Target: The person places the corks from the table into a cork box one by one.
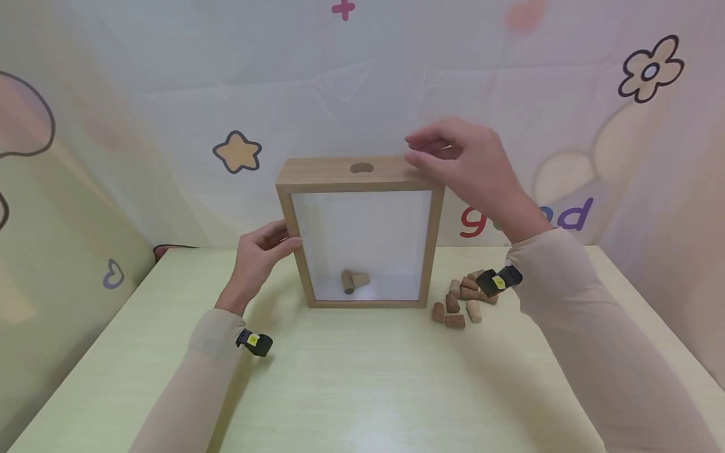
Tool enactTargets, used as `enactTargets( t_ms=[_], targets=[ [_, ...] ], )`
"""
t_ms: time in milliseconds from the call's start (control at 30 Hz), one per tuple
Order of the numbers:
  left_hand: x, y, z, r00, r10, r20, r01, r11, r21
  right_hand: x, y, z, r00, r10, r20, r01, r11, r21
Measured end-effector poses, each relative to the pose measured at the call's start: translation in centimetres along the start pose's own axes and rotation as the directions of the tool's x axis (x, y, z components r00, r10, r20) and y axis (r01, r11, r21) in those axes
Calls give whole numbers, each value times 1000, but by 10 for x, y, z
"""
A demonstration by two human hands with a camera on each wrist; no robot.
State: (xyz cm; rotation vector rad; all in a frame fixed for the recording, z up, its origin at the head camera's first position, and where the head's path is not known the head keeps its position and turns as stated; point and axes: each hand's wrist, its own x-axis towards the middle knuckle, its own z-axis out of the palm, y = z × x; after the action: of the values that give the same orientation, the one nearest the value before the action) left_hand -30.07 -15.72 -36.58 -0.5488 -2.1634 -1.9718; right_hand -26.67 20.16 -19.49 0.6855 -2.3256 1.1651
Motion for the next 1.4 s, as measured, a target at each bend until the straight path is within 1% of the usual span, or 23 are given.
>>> enactTargets(
  t_ms=[100,300,400,467,633,767,933,1067,1167,1300,1400],
  targets=[
    [-1,0,0,1000,-6,-1,6,1000,9,-14,10,-6,999,38,-36,-38,999,7],
    [-1,0,0,1000,-9,0,9,1000,10,-46,29,-16,988,103,-118,-93,991,92],
    [-1,0,0,1000,-7,-3,7,1000,11,-62,41,-19,979,163,-124,-150,983,103],
    [-1,0,0,1000,-10,-6,10,1000,11,-72,52,-21,973,199,-117,-191,978,78],
    [-2,1,1,1000,-16,-5,16,1000,12,-96,78,-24,956,276,-96,-277,961,6],
    [-2,2,2,1000,-21,-4,21,1000,18,-113,94,-25,942,326,-81,-328,945,-8],
    [-2,3,1,999,-30,-14,31,999,32,-125,112,-28,921,386,-48,-388,921,-37],
    [-2,3,1,999,-30,-10,31,999,40,-129,125,-31,926,378,-3,-378,923,-69],
    [-2,3,1,999,-35,-9,35,998,43,-132,133,-31,930,366,46,-360,928,-100],
    [-3,3,1,999,-42,-12,43,998,41,-135,142,-30,909,400,112,-384,912,-145],
    [-2,3,1,999,-43,-11,43,998,38,-137,147,-29,892,427,147,-400,899,-178]
  ],
)
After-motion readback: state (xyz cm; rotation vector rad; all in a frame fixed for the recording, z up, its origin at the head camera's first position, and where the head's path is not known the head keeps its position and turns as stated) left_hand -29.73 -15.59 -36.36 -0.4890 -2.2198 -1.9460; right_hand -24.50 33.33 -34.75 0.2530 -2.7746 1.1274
